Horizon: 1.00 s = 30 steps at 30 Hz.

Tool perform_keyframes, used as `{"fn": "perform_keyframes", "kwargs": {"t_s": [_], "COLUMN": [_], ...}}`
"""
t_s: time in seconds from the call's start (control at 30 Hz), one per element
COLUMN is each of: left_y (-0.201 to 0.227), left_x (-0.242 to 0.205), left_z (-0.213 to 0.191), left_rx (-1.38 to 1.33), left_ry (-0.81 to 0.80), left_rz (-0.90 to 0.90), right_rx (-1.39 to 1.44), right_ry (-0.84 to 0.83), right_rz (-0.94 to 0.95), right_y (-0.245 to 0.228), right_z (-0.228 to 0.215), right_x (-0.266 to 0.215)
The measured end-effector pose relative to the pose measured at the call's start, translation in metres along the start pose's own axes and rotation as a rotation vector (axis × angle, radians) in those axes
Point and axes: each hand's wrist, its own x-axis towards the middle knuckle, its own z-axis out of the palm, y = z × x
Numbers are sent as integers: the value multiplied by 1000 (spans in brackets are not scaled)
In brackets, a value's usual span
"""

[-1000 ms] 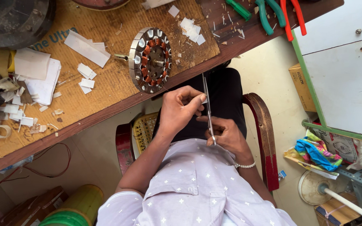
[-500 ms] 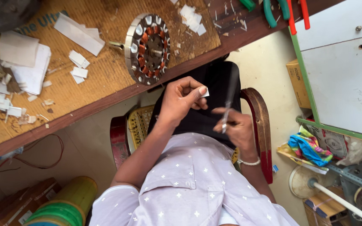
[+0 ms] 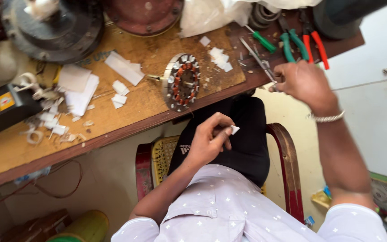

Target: The person cuts small white insulating strips with scissors and inserts them into the slots of a motor stator. They repeat this process for multiple slots, then move to a green machine and place the stator into the device.

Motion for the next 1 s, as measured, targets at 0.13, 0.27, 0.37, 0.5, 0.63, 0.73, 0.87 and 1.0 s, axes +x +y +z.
{"fn": "perform_keyframes", "kwargs": {"t_s": [0.13, 0.27, 0.37, 0.5, 0.63, 0.73, 0.87, 1.0], "left_y": [-4, -6, -10, -21, -31, -29, -16, 4], "left_x": [-12, -21, -12, -8, -1, -3, 3, -10], "left_z": [3, 3, 4, 7, 15, 15, 9, -1], "left_rx": [4, -1, -97, -173, -216, -146, 64, 262], "left_ry": [30, 44, 53, 25, 26, 15, -7, -61], "left_rz": [42, 66, 38, 30, 36, -2, -5, 169], "right_rx": [-117, 407, 1166, 1394, 1442, 1387, 1472, 1865], "right_ry": [-101, 239, 22, 254, 352, 374, 290, 32], "right_rz": [-99, -279, -263, -355, -89, -47, -59, -118], "right_y": [-19, -42, -56, -68, -76, -85, -74, -61], "right_z": [-41, -14, 50, 120, 136, 141, 156, 178], "right_x": [13, -29, -72, -109, -121, -123, -106, -93]}}
